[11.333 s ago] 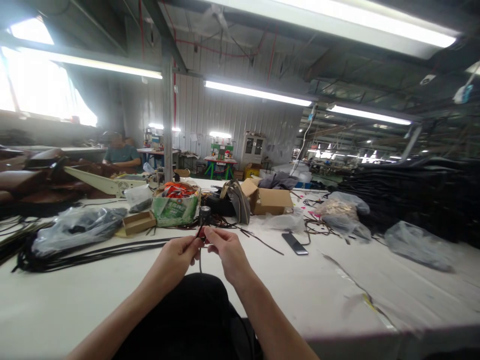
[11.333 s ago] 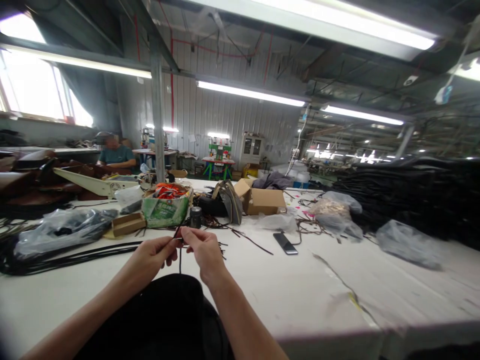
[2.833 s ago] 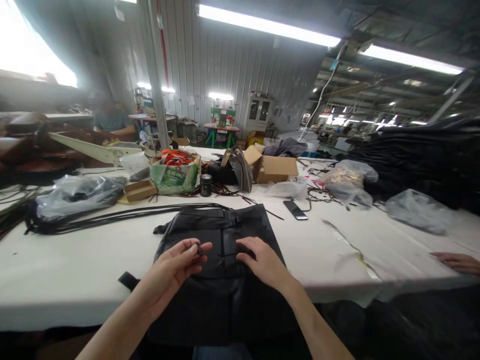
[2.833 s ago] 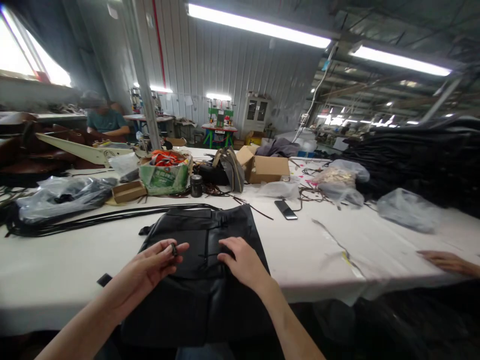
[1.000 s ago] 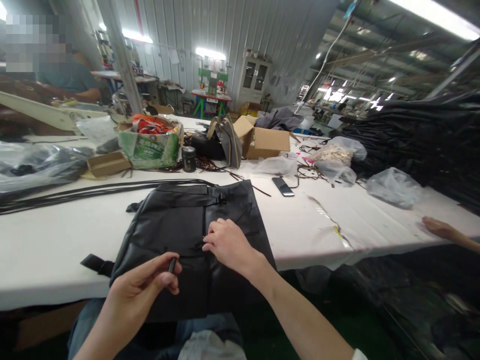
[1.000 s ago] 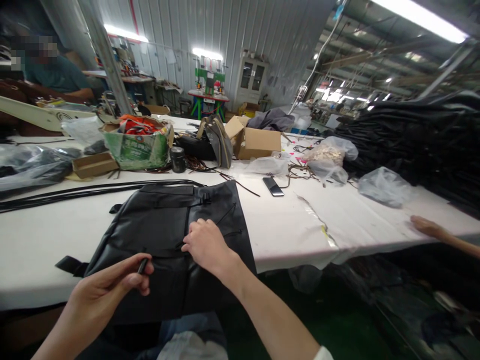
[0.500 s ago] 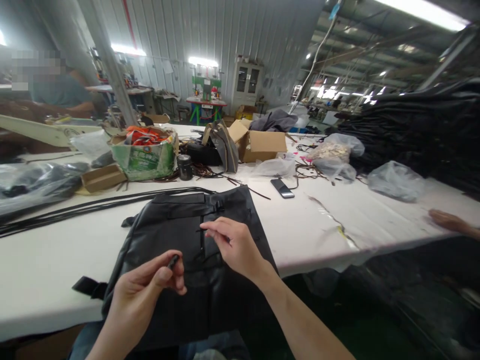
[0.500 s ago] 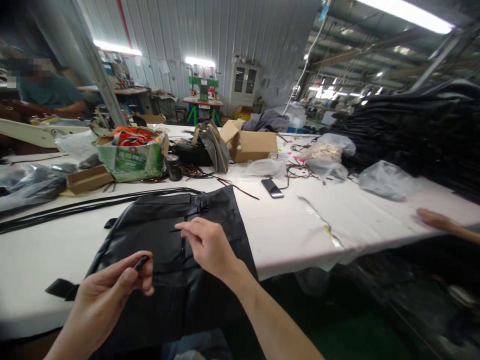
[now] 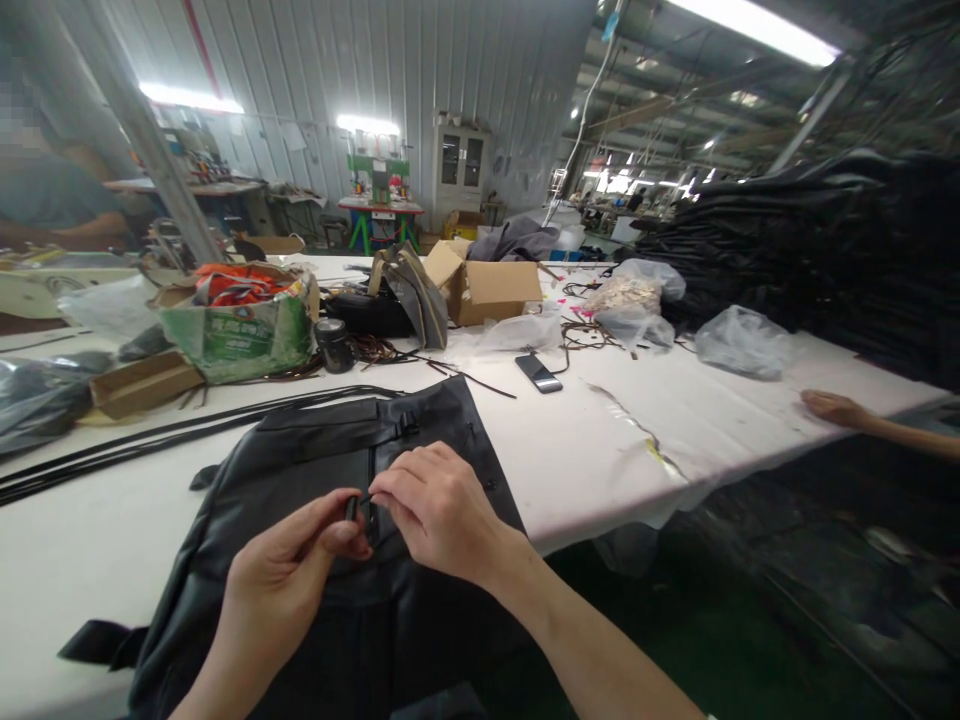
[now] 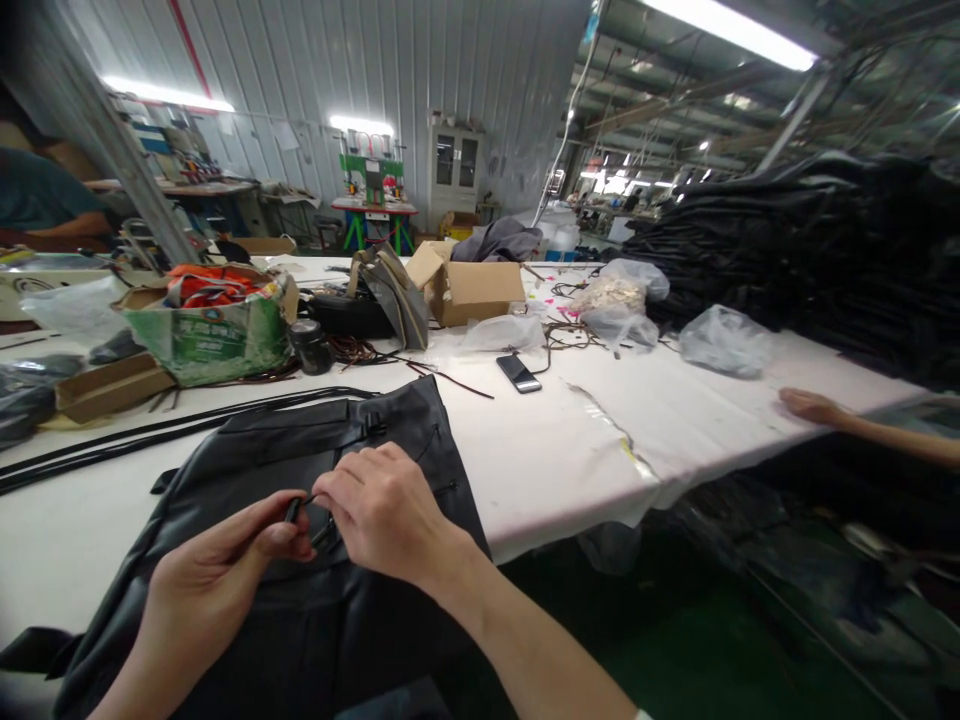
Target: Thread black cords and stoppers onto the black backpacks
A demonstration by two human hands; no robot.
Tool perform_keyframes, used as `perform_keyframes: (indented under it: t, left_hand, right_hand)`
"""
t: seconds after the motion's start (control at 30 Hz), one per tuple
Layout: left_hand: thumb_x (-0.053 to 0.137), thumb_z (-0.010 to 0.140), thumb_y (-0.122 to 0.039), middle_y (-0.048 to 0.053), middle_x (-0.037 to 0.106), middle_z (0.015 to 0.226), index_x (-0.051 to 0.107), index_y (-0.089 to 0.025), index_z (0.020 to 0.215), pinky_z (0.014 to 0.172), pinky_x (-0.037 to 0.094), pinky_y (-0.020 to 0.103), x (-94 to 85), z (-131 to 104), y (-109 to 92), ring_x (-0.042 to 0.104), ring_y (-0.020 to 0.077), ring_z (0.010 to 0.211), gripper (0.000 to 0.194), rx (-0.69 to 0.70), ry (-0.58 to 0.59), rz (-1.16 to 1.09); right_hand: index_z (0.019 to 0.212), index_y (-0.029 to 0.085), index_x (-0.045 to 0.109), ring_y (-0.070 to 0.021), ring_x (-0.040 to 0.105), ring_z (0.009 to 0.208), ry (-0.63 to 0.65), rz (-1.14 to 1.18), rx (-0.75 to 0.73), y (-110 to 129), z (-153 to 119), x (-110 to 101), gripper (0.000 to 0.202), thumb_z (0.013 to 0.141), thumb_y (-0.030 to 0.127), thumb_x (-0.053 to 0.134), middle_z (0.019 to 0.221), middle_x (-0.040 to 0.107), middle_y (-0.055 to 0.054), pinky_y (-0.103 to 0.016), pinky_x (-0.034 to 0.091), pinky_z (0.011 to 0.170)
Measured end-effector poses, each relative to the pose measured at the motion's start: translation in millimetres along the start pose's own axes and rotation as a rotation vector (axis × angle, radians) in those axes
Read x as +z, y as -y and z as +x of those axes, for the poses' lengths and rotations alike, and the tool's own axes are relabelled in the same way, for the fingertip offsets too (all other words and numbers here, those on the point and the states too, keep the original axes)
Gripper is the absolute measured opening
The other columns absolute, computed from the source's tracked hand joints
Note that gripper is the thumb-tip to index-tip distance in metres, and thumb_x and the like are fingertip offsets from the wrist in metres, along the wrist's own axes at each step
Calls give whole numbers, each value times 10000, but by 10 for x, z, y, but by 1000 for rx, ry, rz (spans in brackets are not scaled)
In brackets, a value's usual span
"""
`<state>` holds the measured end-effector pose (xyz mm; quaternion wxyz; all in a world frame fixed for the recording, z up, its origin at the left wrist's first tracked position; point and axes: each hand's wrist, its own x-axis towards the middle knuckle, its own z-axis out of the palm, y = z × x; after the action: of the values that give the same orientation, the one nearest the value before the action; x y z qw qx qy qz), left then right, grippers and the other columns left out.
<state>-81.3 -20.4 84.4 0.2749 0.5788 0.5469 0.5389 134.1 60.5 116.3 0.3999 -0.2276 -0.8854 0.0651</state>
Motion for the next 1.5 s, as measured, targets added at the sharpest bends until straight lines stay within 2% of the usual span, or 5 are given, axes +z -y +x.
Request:
perform_keyframes:
  t: [0.27,0.73,1.0,1.17,1.5]
  left_hand:
    - [744,1038,-369,-53,826,823,838,-267,1201,724,627,135,76,90,-67,800,121,693,214,127,22,149]
    - [748,1031,-386,-20,835,856,837,-228,1208,690,637,205,139,93,-20,796,159,678,253,91,21,150]
    - [712,1070,-334,-33,821,900,811,-265,1260,718,612,185,146,75,20,782,128,710,225,141,55,179]
    - [690,1083,-304,-19,827,983,803,-261,1261,725,609,182,163,67,28,780,121,745,215,171,60,190]
    - [657,1101,-251,-15,776,919,782,-231,1285,705,598,180,181,60,69,751,112,739,223,224,48,203]
  right_hand:
    - [1111,181,694,-206,690,905,-50,44,23,-47,-41,43,91,1114,217,610,997,757,-56,-379,517,886]
    - [1098,173,702,-202,705,906,-34,19,25,-99,-72,87,93,1088,187,610,984,751,-47,-378,521,891]
    - [1050,203,689,-202,700,896,-10,-27,50,-72,-50,93,108,1101,201,593,960,762,-49,-386,511,884]
    - [1011,194,678,-193,686,878,3,-17,-32,-76,-32,94,85,1063,171,615,930,749,-31,-399,486,870]
    - [1108,180,702,-180,702,858,-36,45,-17,-108,-41,147,121,1164,217,601,956,784,-38,-414,471,921]
